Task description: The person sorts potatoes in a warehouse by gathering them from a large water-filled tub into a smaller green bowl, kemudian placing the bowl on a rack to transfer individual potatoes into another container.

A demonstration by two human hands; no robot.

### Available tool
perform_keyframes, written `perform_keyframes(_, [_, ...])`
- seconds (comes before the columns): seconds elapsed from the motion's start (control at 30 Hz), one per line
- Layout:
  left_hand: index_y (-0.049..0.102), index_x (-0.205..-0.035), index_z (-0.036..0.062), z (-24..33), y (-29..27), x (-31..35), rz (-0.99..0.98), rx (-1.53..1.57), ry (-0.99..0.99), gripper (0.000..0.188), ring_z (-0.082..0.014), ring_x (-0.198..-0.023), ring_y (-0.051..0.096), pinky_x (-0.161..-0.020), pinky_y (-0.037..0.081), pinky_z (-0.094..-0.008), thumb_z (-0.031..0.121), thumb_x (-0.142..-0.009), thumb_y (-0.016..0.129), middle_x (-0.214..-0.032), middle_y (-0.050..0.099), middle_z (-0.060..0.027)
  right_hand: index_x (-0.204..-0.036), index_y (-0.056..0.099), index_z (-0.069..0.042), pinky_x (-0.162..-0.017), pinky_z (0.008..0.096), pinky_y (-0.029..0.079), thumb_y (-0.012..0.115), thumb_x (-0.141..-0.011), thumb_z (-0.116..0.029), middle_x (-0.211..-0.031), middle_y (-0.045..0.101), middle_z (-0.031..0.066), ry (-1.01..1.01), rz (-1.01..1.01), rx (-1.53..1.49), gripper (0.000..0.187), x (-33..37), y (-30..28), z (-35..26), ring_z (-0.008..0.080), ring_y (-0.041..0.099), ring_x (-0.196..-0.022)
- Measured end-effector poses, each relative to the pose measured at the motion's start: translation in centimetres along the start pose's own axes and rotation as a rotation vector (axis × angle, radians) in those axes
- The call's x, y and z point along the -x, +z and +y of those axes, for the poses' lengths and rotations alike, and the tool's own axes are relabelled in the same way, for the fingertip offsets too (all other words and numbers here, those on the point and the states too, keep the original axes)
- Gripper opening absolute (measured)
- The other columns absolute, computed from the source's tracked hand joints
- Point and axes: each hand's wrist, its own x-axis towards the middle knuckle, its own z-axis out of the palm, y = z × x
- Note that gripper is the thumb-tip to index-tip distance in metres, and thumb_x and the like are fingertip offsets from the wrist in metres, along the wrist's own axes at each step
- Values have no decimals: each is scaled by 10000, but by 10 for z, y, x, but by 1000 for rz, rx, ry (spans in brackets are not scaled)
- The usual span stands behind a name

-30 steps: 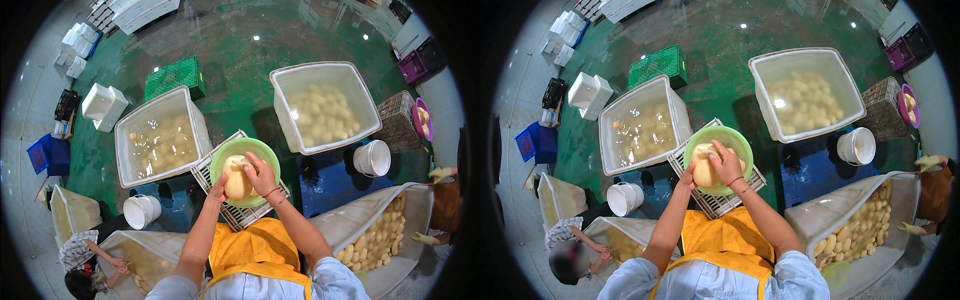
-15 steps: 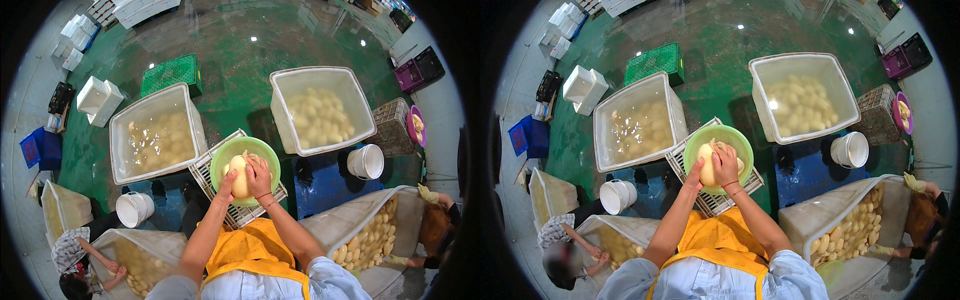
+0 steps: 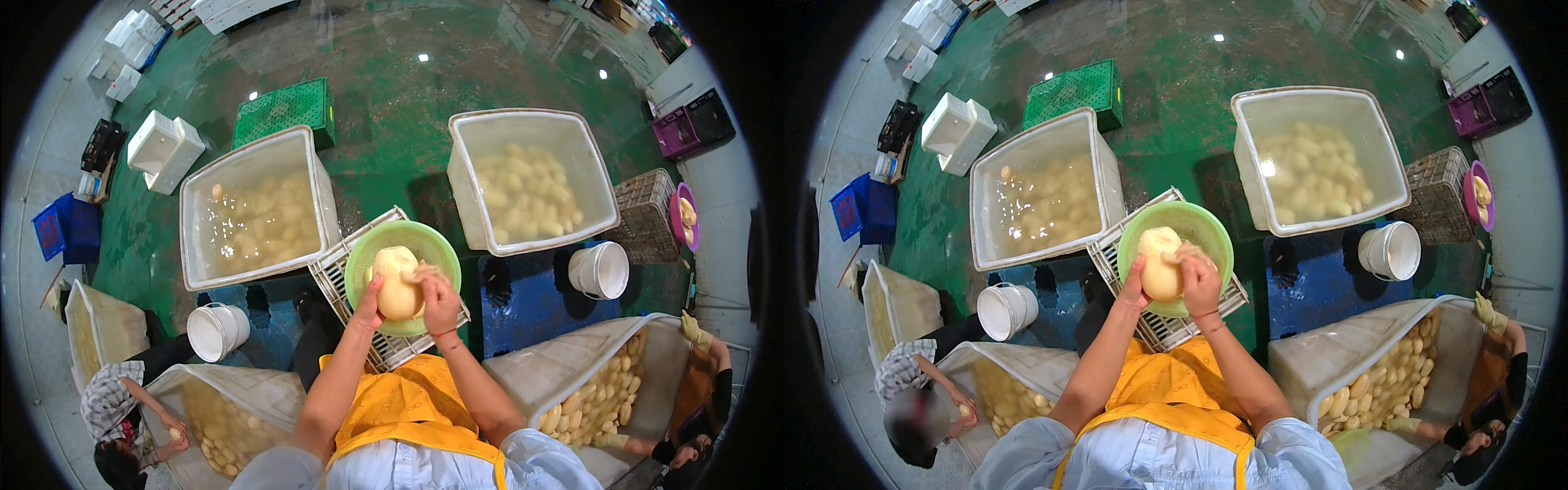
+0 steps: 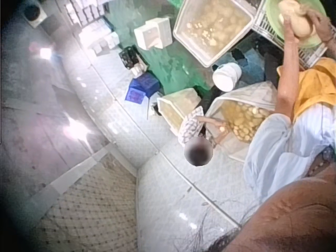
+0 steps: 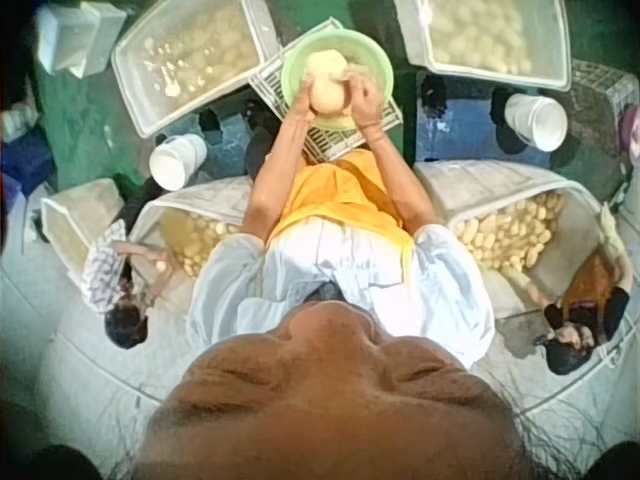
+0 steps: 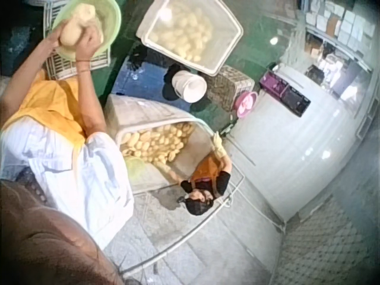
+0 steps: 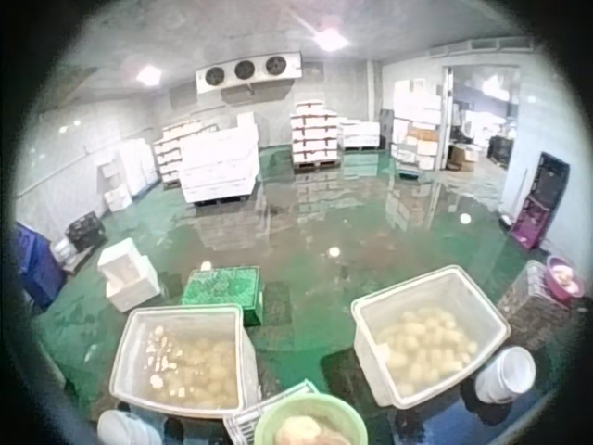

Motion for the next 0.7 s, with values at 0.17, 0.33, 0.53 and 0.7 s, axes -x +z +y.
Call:
perform_keyframes(0.17, [387,-1220,54,17,3,-2,-85,-26,6,664,-204,-1048,503,-900,412,-337,428,-721,614,-1166,489,-107,-1009,593,-7,-832,297,415,495,-849,-136,-1018,576,134,169,-12,-76,227,-39,-6,2,234,545,-959])
perform_keyframes(0.33, [401,-1205,53,14,1,-13,5,-29,86,596,-194,-1013,520,-882,423,-325,375,-744,597,-1121,513,-91,-1052,565,-20,-886,350,379,545,-790,-112,-1115,510,176,-111,-219,232,279,-40,21,3,324,477,-1037])
perform_keyframes(0.53, [417,-1188,41,-1,-3,-21,133,41,110,577,-202,-1013,520,-879,425,-328,383,-757,592,-1129,511,-98,-895,612,9,-798,318,436,534,-806,-70,-943,597,150,3,-80,125,142,-38,28,21,271,565,-897])
perform_keyframes(0.7, [411,-1199,56,18,-20,-22,143,128,88,634,-207,-1025,514,-884,422,-342,415,-724,628,-1140,505,-100,-899,593,15,-654,192,431,482,-877,-146,-890,601,40,458,-76,-257,197,-39,22,39,67,522,-741])
